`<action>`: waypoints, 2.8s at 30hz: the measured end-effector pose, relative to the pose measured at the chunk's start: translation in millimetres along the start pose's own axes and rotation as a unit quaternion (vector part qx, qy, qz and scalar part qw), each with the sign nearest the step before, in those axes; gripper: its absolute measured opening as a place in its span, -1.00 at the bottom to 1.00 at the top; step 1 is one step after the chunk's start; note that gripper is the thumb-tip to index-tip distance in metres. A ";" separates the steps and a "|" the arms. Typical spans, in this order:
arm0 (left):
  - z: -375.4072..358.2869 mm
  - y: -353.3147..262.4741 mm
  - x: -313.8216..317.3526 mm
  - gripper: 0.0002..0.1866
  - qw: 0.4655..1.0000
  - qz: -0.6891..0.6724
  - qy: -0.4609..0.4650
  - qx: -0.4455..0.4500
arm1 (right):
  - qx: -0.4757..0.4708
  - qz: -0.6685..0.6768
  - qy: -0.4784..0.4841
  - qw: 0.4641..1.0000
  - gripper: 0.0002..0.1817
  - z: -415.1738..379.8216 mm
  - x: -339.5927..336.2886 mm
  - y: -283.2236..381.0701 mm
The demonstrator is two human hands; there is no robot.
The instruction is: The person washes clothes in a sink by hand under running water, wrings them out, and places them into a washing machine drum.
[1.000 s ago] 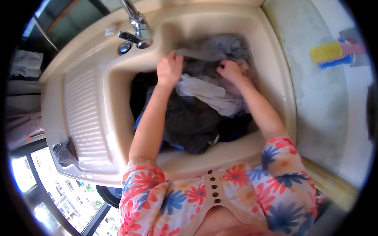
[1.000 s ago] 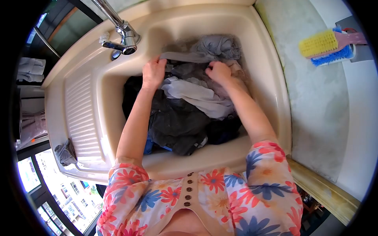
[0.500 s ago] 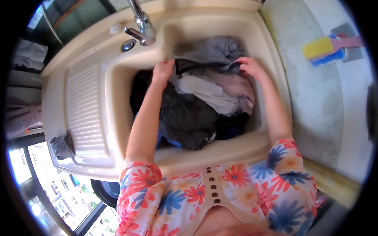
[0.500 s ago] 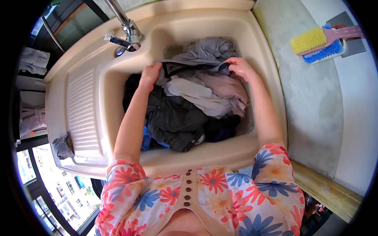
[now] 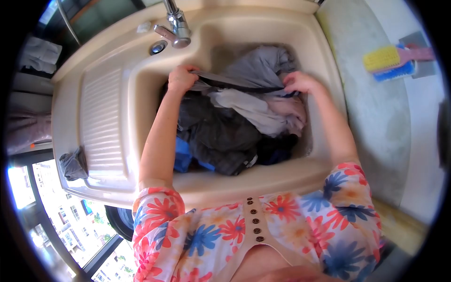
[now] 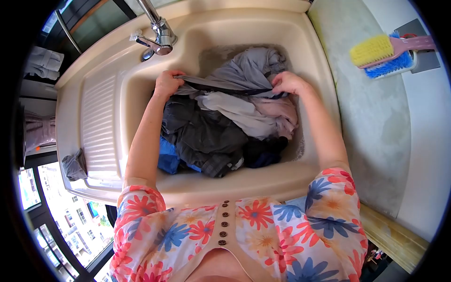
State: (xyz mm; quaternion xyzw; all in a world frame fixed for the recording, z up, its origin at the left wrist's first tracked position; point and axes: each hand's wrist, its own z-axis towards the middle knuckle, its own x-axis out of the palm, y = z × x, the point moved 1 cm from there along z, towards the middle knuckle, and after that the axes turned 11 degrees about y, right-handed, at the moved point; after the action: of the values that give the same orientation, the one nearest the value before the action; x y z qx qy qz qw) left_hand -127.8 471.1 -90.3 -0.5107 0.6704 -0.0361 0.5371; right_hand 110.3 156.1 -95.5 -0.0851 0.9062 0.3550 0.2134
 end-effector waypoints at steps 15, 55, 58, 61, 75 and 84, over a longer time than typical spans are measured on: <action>-25.4 -13.9 8.7 -0.76 0.640 -0.753 0.118 0.093 | -0.217 0.531 -0.094 0.814 -0.84 -35.6 10.8 11.5; -90.3 -69.1 -20.2 -0.62 0.686 -0.667 0.241 0.163 | -0.269 0.541 -0.153 0.782 -0.66 -80.5 -1.6 23.5; -98.1 -74.8 -28.2 -0.62 0.702 -0.664 0.204 0.156 | -0.095 0.201 -0.259 0.940 -0.81 -73.9 0.4 27.8; -101.4 -76.7 -33.2 -0.62 0.707 -0.659 0.192 0.169 | 0.040 -0.068 -0.317 0.945 -0.75 -68.9 0.5 22.9; -95.7 -55.0 -41.2 -0.61 0.695 -0.680 0.167 0.163 | -0.180 0.320 -0.265 0.892 -0.70 -79.5 -16.7 39.3; -96.9 -63.2 -35.4 -0.63 0.691 -0.676 0.182 0.179 | 0.089 -0.043 -0.298 0.949 -0.80 -52.3 -40.9 42.7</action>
State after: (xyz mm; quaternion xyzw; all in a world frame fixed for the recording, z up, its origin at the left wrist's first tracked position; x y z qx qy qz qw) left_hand -163.9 418.1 12.4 -0.7033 0.2100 -0.6011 0.3163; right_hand 116.8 151.9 -16.9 0.0053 0.8246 0.2722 0.4959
